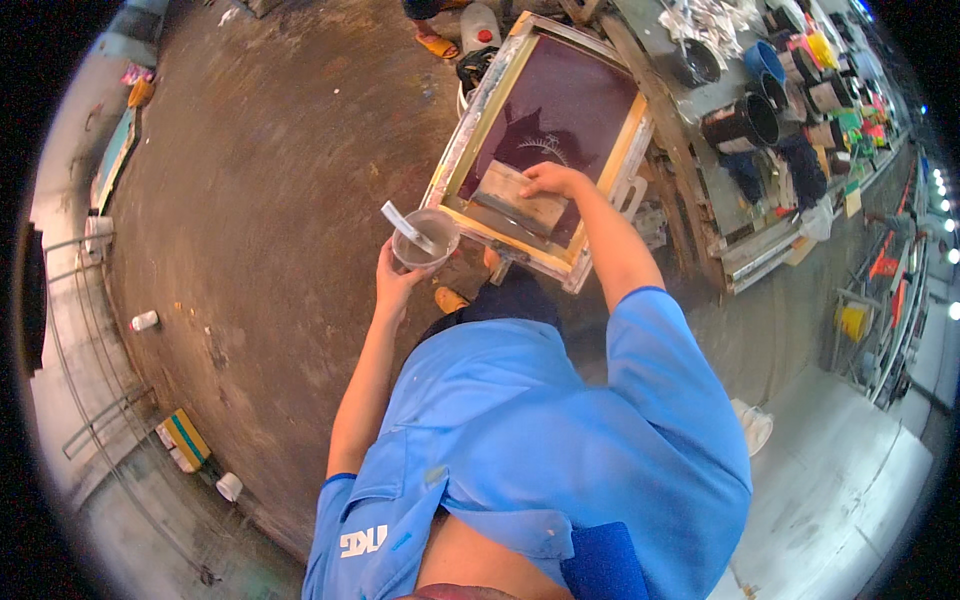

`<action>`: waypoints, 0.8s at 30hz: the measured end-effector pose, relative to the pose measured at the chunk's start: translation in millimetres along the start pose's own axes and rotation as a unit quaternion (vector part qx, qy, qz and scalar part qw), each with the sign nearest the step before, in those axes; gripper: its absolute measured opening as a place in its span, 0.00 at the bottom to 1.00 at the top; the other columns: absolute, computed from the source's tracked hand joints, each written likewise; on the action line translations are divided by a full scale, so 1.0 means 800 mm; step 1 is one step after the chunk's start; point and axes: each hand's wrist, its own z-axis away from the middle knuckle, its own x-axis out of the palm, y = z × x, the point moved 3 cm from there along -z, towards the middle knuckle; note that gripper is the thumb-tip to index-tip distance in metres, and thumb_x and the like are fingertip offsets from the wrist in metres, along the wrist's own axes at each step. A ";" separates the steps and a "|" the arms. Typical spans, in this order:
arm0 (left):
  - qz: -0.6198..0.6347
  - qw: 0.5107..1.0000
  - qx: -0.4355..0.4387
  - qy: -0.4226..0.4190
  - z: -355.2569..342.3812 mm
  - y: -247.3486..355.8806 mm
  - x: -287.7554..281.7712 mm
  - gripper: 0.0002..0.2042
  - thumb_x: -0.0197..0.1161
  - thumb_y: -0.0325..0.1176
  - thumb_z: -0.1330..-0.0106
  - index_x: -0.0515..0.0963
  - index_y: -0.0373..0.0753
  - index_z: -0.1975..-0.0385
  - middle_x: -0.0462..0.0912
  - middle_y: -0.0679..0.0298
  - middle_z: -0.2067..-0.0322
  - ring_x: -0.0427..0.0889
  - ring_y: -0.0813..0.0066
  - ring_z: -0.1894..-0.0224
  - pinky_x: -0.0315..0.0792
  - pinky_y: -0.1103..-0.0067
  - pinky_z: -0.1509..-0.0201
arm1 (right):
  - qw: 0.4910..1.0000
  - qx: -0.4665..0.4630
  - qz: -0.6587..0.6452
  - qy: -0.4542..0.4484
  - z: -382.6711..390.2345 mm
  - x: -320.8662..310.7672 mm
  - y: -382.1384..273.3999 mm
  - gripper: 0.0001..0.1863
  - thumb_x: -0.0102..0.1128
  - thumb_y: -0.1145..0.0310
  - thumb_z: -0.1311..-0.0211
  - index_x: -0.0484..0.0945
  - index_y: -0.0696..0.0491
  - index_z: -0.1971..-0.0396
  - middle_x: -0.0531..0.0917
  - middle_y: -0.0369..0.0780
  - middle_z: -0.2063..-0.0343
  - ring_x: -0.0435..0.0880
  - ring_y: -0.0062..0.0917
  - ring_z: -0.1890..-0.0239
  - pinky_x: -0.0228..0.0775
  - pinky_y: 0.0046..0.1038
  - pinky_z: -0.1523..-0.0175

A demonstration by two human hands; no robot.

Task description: The person uses a squeegee to pull dark ink across a screen printing frame placed over a garment on a conveyor. They then move to a prep station to pour more ink onto the screen and spread it evenly with the squeegee.

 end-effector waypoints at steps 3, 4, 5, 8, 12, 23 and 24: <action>-0.050 0.998 0.035 -0.009 -0.024 0.000 0.016 0.43 0.76 0.20 0.55 0.64 0.39 0.34 0.70 0.58 0.38 0.73 0.63 0.37 0.71 0.67 0.35 | 0.993 -0.011 -0.120 -0.017 0.042 -0.010 -0.012 0.28 0.73 0.68 0.43 0.77 0.58 0.43 0.84 0.38 0.52 0.82 0.24 0.52 0.73 0.29 0.44; -0.085 0.995 0.056 -0.011 -0.038 -0.011 0.019 0.44 0.77 0.22 0.56 0.64 0.39 0.34 0.71 0.57 0.38 0.73 0.62 0.37 0.71 0.67 0.35 | 0.991 -0.024 -0.133 -0.004 0.060 -0.011 -0.024 0.28 0.72 0.69 0.42 0.76 0.58 0.42 0.83 0.38 0.51 0.82 0.24 0.51 0.73 0.29 0.43; -0.119 0.990 0.075 -0.014 -0.049 -0.019 0.025 0.44 0.78 0.23 0.58 0.65 0.39 0.35 0.72 0.56 0.39 0.73 0.61 0.37 0.70 0.67 0.35 | 0.989 -0.037 -0.146 0.010 0.083 -0.011 -0.042 0.29 0.71 0.70 0.42 0.74 0.59 0.40 0.83 0.38 0.50 0.82 0.23 0.50 0.73 0.28 0.42; -0.217 0.967 0.124 -0.056 -0.067 0.011 0.068 0.44 0.80 0.27 0.60 0.68 0.39 0.37 0.75 0.52 0.41 0.74 0.56 0.38 0.69 0.66 0.35 | 0.972 -0.136 -0.164 0.098 0.166 -0.010 -0.088 0.28 0.69 0.72 0.39 0.72 0.59 0.39 0.83 0.38 0.50 0.81 0.23 0.49 0.73 0.27 0.42; -0.163 0.970 0.112 -0.142 -0.100 -0.018 0.128 0.43 0.79 0.25 0.61 0.69 0.39 0.38 0.78 0.56 0.46 0.78 0.62 0.44 0.76 0.69 0.44 | 0.916 -0.260 -0.144 0.268 0.282 0.022 -0.147 0.26 0.68 0.75 0.39 0.73 0.61 0.41 0.83 0.40 0.51 0.81 0.22 0.49 0.73 0.26 0.43; 0.134 0.949 0.122 -0.257 -0.036 0.144 0.224 0.42 0.80 0.23 0.60 0.66 0.36 0.40 0.75 0.55 0.44 0.82 0.65 0.51 0.84 0.74 0.60 | 0.654 -0.477 -0.020 0.587 0.427 0.152 -0.170 0.29 0.68 0.84 0.42 0.68 0.57 0.41 0.78 0.43 0.45 0.77 0.27 0.44 0.68 0.32 0.36; 0.154 0.944 0.130 -0.260 -0.028 0.159 0.225 0.42 0.80 0.23 0.60 0.66 0.36 0.40 0.74 0.55 0.44 0.82 0.64 0.50 0.84 0.73 0.60 | 0.642 -0.492 -0.013 0.587 0.430 0.156 -0.174 0.30 0.67 0.84 0.42 0.68 0.58 0.40 0.78 0.43 0.45 0.77 0.28 0.43 0.68 0.32 0.35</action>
